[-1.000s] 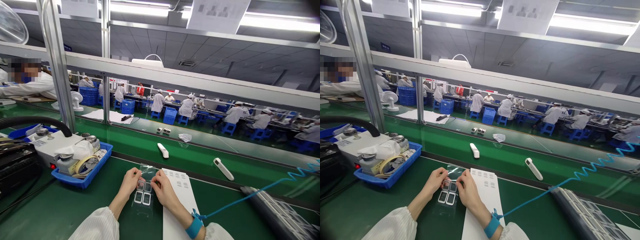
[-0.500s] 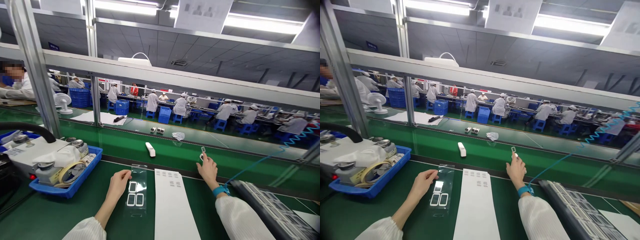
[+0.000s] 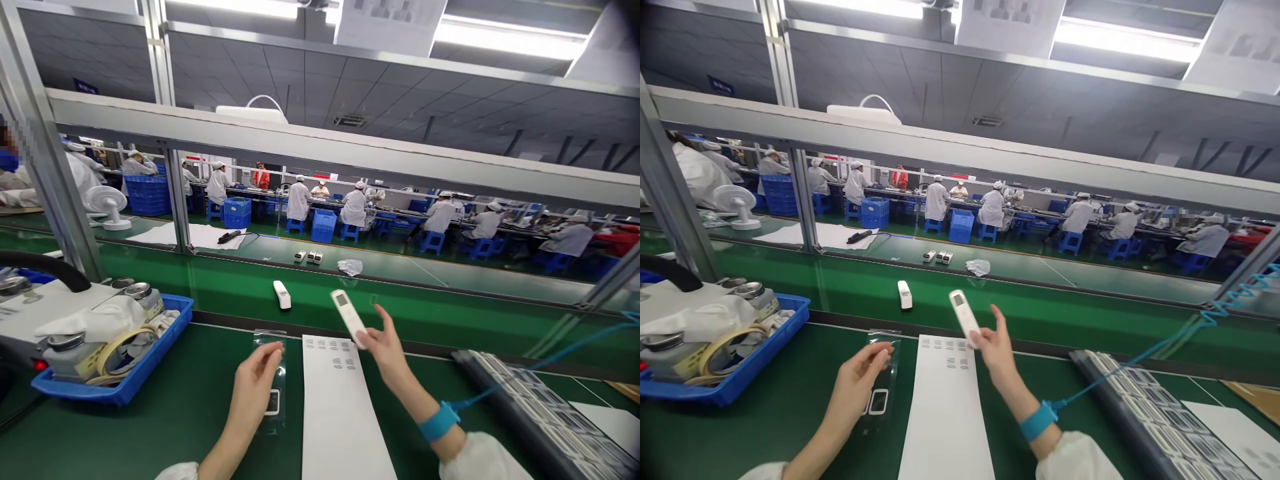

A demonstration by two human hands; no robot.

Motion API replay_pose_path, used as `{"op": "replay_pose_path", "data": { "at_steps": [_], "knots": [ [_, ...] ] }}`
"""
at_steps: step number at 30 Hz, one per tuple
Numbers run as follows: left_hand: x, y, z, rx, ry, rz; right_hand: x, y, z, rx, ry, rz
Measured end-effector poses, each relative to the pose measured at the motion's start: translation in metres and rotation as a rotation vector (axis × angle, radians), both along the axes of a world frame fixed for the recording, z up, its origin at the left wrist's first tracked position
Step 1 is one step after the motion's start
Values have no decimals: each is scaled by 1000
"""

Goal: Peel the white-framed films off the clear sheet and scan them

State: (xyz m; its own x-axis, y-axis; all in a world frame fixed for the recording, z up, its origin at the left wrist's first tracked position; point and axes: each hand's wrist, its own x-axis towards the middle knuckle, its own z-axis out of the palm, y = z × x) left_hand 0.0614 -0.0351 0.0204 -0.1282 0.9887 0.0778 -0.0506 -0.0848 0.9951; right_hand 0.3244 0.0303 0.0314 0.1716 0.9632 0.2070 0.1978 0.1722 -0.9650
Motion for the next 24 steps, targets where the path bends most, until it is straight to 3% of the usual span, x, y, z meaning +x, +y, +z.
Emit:
{"op": "replay_pose_path", "data": {
  "at_steps": [3, 5, 7, 10, 15, 19, 24],
  "knots": [
    [20, -12, 2, -64, -229, -163, -62, -54, -4, 9, 271, 324],
    [26, -17, 3, -51, -327, -203, -91, -80, -6, -16, 321, 396],
    [28, -21, 5, -32, -385, -192, -105, -93, -5, -27, 240, 407],
    [26, -23, 6, -61, -440, -172, -100, -88, 4, 75, 55, 316],
    [33, -28, 1, -220, -543, -223, -69, -69, 30, 204, -91, 149],
    [41, -34, -8, -288, -548, -283, -62, -68, 40, 158, -139, 213],
    [44, -39, -9, -325, -462, -325, -68, -71, 41, 68, -139, 353]
  ]
}}
